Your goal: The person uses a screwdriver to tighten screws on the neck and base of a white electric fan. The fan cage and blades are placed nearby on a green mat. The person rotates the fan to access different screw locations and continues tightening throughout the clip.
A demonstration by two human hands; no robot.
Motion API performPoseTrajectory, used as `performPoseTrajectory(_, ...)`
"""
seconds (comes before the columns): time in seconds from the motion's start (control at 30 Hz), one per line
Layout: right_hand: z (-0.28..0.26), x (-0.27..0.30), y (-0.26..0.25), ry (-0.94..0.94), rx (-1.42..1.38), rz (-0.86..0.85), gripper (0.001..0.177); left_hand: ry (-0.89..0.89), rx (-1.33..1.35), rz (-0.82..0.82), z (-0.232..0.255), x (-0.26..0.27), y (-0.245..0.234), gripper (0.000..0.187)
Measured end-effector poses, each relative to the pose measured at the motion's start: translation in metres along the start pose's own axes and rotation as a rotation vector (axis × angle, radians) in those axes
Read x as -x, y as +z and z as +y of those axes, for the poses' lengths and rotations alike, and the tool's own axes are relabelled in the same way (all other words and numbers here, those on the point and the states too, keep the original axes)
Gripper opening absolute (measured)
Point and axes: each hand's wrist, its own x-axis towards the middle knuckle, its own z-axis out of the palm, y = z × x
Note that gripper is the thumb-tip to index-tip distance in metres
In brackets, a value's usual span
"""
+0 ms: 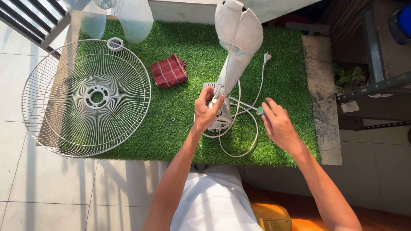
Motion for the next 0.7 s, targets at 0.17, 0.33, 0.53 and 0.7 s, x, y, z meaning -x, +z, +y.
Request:
performPoseTrajectory(0.17, -0.003, 0.002, -0.008, -0.030, 0.119, 0.019, 0.035, -0.024, -0.002, 0.010, 0.000, -0.001, -0.002, 0.030)
performPoseTrajectory(0.33, 0.001, 0.001, -0.008, -0.047, 0.090, 0.021, 0.029, 0.000, 0.001, 0.013, 0.001, 0.001, -0.003, 0.031)
performPoseTrajectory(0.53, -0.006, -0.004, -0.013, -0.164, 0.200, 0.123, 0.040, 0.075, -0.115, 0.028, 0.004, 0.001, -0.004, 0.028)
performPoseTrajectory(0.7, -0.014, -0.016, -0.020, -0.059, 0.061, -0.065, 0.047, 0.048, -0.122, 0.022, 0.009, 0.001, -0.008, 0.024)
